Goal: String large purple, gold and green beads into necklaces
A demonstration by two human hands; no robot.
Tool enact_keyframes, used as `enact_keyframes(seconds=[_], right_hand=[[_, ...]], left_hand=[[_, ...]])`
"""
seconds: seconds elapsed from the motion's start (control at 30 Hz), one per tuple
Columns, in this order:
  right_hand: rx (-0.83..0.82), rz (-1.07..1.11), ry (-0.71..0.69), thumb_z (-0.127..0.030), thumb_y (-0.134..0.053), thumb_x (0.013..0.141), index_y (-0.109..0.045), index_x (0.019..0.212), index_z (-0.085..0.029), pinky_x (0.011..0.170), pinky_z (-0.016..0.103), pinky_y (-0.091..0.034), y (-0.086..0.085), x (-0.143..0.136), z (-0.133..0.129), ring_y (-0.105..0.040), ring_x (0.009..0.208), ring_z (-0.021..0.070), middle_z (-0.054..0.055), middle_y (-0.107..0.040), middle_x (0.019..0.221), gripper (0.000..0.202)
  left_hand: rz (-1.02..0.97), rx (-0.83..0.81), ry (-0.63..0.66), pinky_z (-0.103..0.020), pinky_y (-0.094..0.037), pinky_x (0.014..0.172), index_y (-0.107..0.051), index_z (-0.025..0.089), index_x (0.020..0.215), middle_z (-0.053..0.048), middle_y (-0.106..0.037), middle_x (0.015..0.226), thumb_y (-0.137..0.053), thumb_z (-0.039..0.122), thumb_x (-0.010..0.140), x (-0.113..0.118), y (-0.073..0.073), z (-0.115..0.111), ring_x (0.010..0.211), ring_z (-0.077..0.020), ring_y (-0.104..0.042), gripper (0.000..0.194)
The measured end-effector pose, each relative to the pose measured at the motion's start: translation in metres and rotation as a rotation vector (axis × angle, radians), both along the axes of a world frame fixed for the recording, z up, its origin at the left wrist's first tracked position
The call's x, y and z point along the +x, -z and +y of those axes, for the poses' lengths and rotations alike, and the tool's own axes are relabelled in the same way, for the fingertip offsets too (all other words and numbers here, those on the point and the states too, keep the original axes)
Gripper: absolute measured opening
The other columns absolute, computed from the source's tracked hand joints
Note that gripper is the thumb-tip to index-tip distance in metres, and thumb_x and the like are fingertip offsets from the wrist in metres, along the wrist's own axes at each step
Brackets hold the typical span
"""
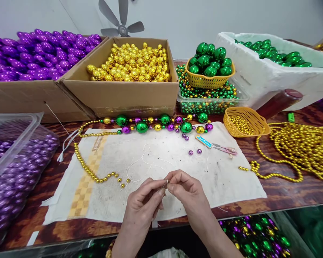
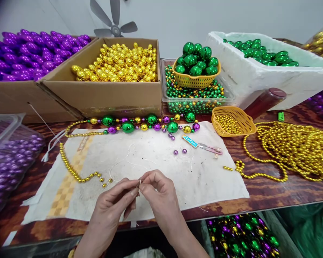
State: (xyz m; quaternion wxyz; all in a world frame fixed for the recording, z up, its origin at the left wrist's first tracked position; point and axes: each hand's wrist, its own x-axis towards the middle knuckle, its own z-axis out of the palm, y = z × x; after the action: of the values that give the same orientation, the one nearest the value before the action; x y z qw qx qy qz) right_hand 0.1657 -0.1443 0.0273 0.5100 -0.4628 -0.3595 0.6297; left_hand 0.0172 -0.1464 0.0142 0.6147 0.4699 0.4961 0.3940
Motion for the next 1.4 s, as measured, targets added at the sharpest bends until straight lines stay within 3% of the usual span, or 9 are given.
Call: enact_keyframes(seconds=[0.73,1.4], right_hand=[[-0.081,0.077,0.013,-0.018,-0.061,0.077,-0.057,0.067,-0.016,0.073,0.029,-0.038,-0.0052,0.0007,0.0025,-0.050,0.077,0.0144,0.001,-0.058,0.086,0.011],[-0.069,0.124,0.017,-0.021,-0.065,0.080,-0.062,0.072,-0.016,0.075,0.026,-0.039,0.0015,0.0026,0.0023,-0.051,0.079,0.0135,0.001,-0.059,0.086,0.010]], left_hand=[[0.068,0.132,0.019,-0.016,-0.036,0.047,-0.071,0.031,0.104,0.003,-0.052,0.072,-0.061,0.024,0.088,0.0023,-0.0023,0.0051,0.056,-0.0044,-0.050,0.021],[0.149,0.276,0.074,-0.018,-0.039,0.051,-0.069,0.032,0.109,0.002,-0.051,0.072,-0.056,0.020,0.090,-0.0008,-0.0050,0.0046,0.061,-0.0068,-0.051,0.026]])
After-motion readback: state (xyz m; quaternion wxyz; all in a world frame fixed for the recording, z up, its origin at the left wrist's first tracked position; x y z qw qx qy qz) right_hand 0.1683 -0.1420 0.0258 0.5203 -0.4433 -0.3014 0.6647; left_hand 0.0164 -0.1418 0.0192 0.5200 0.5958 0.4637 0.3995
